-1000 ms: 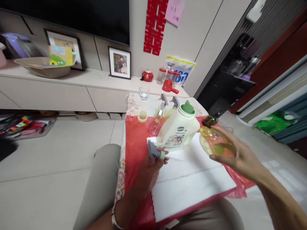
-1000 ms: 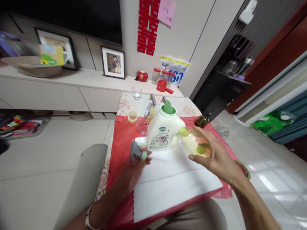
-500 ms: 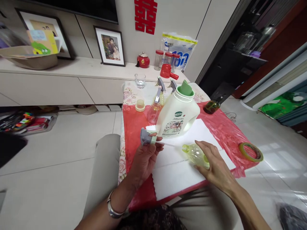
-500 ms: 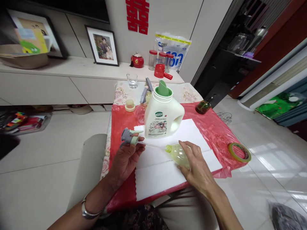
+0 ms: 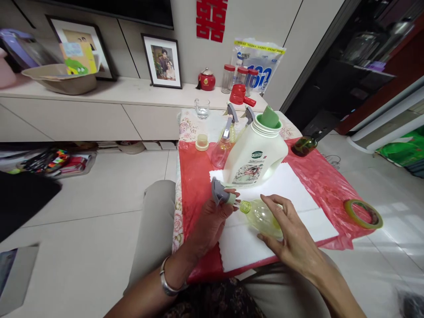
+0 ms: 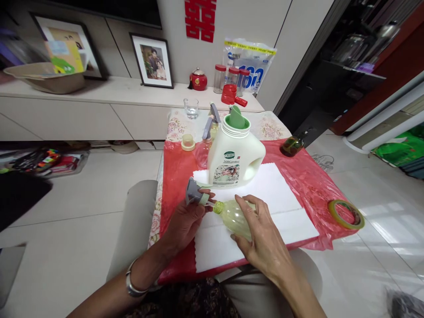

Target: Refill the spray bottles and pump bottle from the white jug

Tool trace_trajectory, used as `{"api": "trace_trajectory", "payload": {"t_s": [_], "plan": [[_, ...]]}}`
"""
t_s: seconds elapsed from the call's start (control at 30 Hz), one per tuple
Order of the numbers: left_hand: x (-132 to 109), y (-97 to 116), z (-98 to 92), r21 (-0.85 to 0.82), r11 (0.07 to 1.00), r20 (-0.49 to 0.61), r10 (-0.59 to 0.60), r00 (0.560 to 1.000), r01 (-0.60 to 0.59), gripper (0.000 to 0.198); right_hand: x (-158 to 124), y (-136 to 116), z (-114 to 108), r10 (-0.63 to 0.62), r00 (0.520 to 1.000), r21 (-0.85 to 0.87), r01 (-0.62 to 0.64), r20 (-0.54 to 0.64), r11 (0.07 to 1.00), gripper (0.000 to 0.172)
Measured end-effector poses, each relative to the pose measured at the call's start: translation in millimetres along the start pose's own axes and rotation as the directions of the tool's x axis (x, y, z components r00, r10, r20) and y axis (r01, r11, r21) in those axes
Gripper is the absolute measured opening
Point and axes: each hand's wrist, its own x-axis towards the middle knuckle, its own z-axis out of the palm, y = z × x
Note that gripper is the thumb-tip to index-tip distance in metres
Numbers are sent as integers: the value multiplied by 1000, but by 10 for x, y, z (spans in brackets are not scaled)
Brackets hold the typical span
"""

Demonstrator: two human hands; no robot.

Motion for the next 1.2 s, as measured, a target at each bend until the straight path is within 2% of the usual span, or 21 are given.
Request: {"api": "trace_trajectory", "payload": {"t_s": [0.17, 0.33, 0.5, 0.57, 0.63, 0.7, 0.77, 0.83, 0.9, 0.97, 1.07, 1.2], "plan": [[-36, -59, 2, 23, 1000, 89, 6, 996, -8, 36, 57, -161, 49, -36, 999, 23, 37, -25, 999, 80], [-48, -34, -17, 21, 1000, 130, 1, 992, -3, 37, 56, -145, 65, -79, 996, 61, 82, -45, 995, 80], [-72, 8, 6, 2, 999, 152, -48, 987, 48, 35, 13, -26, 61, -67, 992, 274, 93, -104, 957, 75], [-86, 5, 24, -17, 997, 165, -65, 984, 69, 35, -12, 9, 101, -12, 986, 405, 78, -164, 911, 70], [-101, -13, 36, -40, 996, 165, -69, 984, 76, 33, -35, 20, 185, 105, 973, 531, 20, -205, 847, 68], [-113, -35, 42, -55, 995, 143, -77, 987, 86, 31, -48, 6, 292, 263, 945, 644, -79, -194, 761, 66], [-117, -47, 44, -58, 993, 112, -92, 989, 99, 29, -48, -29, 382, 381, 916, 744, -166, -126, 647, 65], [-113, -42, 44, -61, 993, 85, -99, 991, 105, 28, -42, -75, 423, 402, 914, 812, -196, -52, 550, 67], [-102, -21, 42, -69, 992, 76, -98, 992, 103, 28, -44, -119, 413, 364, 931, 843, -168, -35, 511, 73], [-89, 4, 31, -81, 991, 72, -98, 993, 104, 28, -61, -143, 380, 320, 945, 851, -109, -72, 514, 78], [-69, 23, -3, -101, 989, 53, -98, 994, 103, 27, -107, -110, 364, 267, 955, 826, -44, -130, 561, 73], [-54, 13, -56, -103, 989, 29, -107, 994, 109, 28, -151, 22, 446, 275, 955, 740, -104, -113, 664, 62]]}}
